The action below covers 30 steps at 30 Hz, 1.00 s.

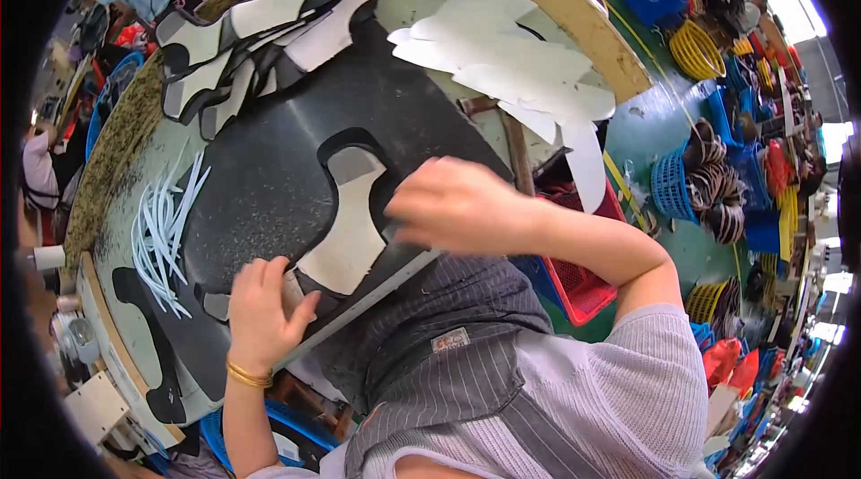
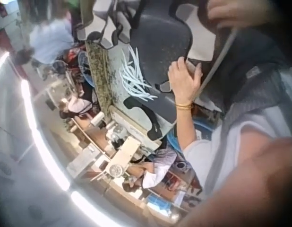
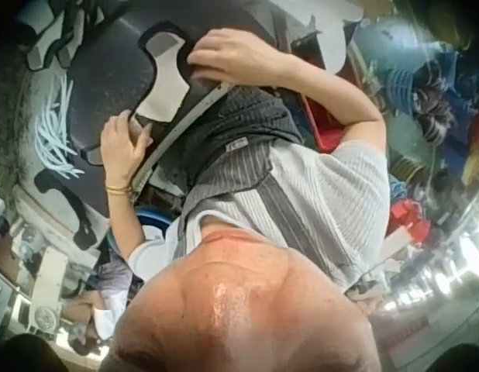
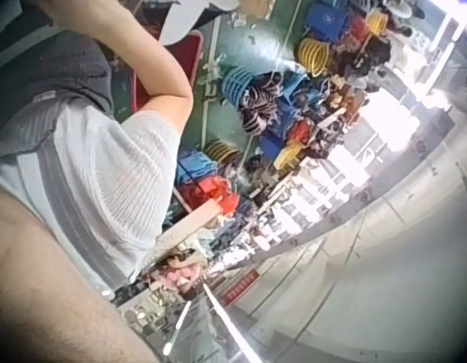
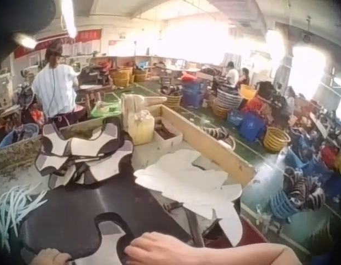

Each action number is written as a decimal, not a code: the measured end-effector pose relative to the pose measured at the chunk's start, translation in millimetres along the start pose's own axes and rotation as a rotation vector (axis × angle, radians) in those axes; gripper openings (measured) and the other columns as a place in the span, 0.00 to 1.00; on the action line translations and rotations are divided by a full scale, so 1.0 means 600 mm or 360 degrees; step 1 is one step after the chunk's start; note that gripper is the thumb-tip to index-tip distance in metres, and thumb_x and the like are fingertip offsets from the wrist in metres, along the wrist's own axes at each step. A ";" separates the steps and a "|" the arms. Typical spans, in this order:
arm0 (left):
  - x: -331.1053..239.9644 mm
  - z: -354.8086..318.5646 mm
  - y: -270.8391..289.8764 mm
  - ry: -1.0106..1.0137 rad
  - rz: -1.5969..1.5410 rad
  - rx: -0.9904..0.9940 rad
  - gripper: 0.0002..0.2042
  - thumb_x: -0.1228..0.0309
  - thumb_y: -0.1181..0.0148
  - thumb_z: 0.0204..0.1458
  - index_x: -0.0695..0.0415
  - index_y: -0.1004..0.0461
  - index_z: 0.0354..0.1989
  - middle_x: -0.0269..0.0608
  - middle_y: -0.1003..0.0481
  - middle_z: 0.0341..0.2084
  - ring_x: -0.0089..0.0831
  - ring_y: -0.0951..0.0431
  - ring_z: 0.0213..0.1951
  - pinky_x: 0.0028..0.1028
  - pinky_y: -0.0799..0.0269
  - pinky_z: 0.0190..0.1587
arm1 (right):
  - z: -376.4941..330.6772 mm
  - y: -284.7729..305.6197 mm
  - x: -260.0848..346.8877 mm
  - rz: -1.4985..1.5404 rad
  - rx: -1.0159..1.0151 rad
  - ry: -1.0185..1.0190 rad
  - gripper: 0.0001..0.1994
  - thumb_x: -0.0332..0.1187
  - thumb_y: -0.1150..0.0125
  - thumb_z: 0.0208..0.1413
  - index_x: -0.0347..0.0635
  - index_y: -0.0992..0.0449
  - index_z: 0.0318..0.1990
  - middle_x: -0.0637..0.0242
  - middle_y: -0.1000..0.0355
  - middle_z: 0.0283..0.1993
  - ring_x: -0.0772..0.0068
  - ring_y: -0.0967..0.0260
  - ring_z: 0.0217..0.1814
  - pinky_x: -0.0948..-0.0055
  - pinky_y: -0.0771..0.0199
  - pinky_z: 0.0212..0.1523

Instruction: Manually applying adhesive lining and reinforcement strips to pre-cut shoe upper components at a factory workbench.

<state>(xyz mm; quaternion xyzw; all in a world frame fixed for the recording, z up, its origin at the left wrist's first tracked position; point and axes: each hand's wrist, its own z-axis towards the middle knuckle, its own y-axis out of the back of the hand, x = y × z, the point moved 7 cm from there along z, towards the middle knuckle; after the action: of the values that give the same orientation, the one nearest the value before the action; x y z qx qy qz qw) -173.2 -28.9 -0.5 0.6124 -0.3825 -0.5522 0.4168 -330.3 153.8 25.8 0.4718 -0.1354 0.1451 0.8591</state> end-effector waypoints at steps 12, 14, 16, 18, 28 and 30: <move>-0.281 0.307 -0.049 -0.1134 -0.0099 -0.0366 0.20 0.68 0.39 0.53 0.66 0.29 0.52 0.48 0.28 0.54 0.45 0.30 0.57 0.37 0.35 0.60 | -0.134 0.142 -0.248 -0.0698 0.1065 -0.0835 0.08 0.30 0.39 0.50 0.34 0.29 0.32 0.57 0.25 0.39 0.51 0.28 0.42 0.59 0.27 0.44; -0.287 0.367 -0.099 -0.1106 -0.0097 -0.0359 0.19 0.67 0.41 0.54 0.66 0.29 0.51 0.48 0.28 0.53 0.46 0.30 0.58 0.37 0.35 0.60 | -0.107 0.128 -0.260 -0.0778 0.1200 -0.0767 0.07 0.30 0.40 0.49 0.35 0.28 0.31 0.57 0.26 0.36 0.51 0.28 0.40 0.58 0.26 0.42; -0.298 0.389 -0.123 -0.1109 -0.0132 -0.0324 0.19 0.65 0.42 0.56 0.66 0.29 0.50 0.49 0.28 0.53 0.46 0.31 0.58 0.37 0.35 0.61 | -0.126 0.107 -0.272 -0.0846 0.1352 -0.0744 0.07 0.30 0.40 0.49 0.35 0.28 0.29 0.57 0.26 0.33 0.51 0.27 0.37 0.58 0.26 0.39; -0.306 0.400 -0.136 -0.0956 -0.0101 -0.0069 0.17 0.64 0.43 0.57 0.66 0.28 0.48 0.50 0.28 0.53 0.48 0.31 0.59 0.38 0.35 0.61 | -0.133 0.102 -0.259 -0.1121 0.0981 -0.0399 0.05 0.29 0.41 0.48 0.36 0.25 0.27 0.58 0.25 0.28 0.54 0.27 0.32 0.61 0.26 0.35; -0.310 0.404 -0.136 -0.0912 -0.0109 -0.0121 0.15 0.64 0.43 0.57 0.65 0.27 0.44 0.50 0.26 0.49 0.45 0.28 0.55 0.37 0.32 0.57 | -0.157 0.245 -0.277 -0.0671 0.0112 -0.0945 0.10 0.32 0.40 0.54 0.39 0.21 0.42 0.63 0.21 0.43 0.63 0.23 0.40 0.72 0.23 0.39; -0.309 0.402 -0.137 -0.0979 -0.0141 -0.0176 0.14 0.65 0.43 0.57 0.64 0.27 0.43 0.50 0.26 0.49 0.46 0.28 0.54 0.37 0.32 0.57 | -0.139 0.151 -0.254 -0.1159 0.0951 -0.0633 0.15 0.33 0.39 0.53 0.40 0.24 0.47 0.62 0.23 0.48 0.63 0.24 0.44 0.69 0.22 0.38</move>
<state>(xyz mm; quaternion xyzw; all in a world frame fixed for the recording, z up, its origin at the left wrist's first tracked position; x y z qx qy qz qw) -430.9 151.8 -20.8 0.4091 -0.4331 -0.7491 0.2898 -497.1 252.6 -3.6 0.7318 -0.0758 -0.2240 0.6392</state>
